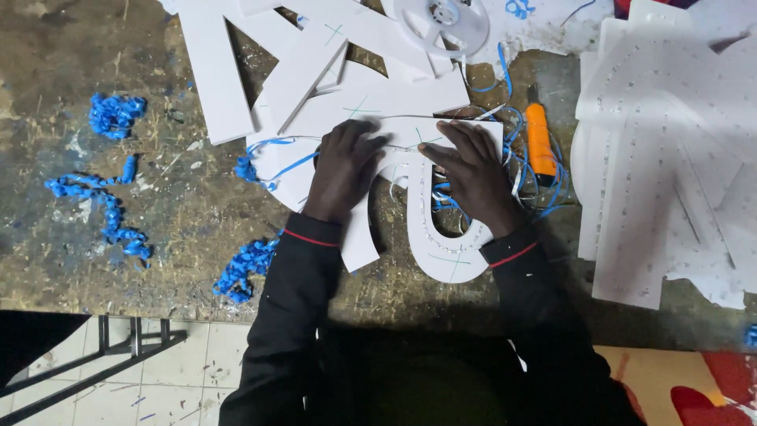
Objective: Installing LED strips into foam letter cutouts by peeling adhesive backing and pressing them into place.
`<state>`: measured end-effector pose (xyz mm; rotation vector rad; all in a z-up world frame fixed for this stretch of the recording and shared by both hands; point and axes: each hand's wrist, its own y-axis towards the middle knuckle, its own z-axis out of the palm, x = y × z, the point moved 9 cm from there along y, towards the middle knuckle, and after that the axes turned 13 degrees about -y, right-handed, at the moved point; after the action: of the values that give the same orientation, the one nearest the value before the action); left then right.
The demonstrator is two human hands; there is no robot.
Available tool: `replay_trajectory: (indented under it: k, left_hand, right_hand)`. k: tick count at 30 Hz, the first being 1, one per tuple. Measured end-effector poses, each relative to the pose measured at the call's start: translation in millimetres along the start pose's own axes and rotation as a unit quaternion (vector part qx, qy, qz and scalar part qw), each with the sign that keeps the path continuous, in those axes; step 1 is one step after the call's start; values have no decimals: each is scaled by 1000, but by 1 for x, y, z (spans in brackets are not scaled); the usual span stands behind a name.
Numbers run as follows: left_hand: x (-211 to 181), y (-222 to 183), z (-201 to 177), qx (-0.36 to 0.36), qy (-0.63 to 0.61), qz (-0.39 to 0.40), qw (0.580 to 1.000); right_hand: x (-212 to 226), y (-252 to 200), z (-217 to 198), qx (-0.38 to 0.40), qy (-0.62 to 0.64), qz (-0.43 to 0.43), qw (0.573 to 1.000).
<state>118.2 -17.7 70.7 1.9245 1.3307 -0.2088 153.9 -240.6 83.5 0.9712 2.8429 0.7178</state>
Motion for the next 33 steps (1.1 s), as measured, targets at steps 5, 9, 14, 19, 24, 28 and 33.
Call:
replay_trajectory:
  k: [5, 9, 14, 19, 24, 28, 33]
  left_hand:
    - [29, -15, 7, -52, -8, 14, 999]
    - [22, -14, -3, -50, -1, 1, 999]
    - [19, -12, -2, -23, 5, -10, 1000]
    - [5, -7, -9, -26, -8, -24, 999]
    - [10, -11, -8, -38, 2, -27, 999]
    - [13, -17, -2, -38, 32, -28, 998]
    - [17, -13, -3, -41, 45, -33, 998]
  right_hand:
    - [1, -1, 8, 17, -23, -21, 999]
    - [-2, 4, 11, 21, 15, -25, 999]
    - [9, 20, 7, 44, 57, -30, 997]
    - [17, 43, 6, -12, 182, -8, 983]
    - [21, 45, 15, -15, 109, -25, 994]
    - [23, 42, 18, -10, 74, -25, 997]
    - [28, 46, 15, -23, 46, -52, 997]
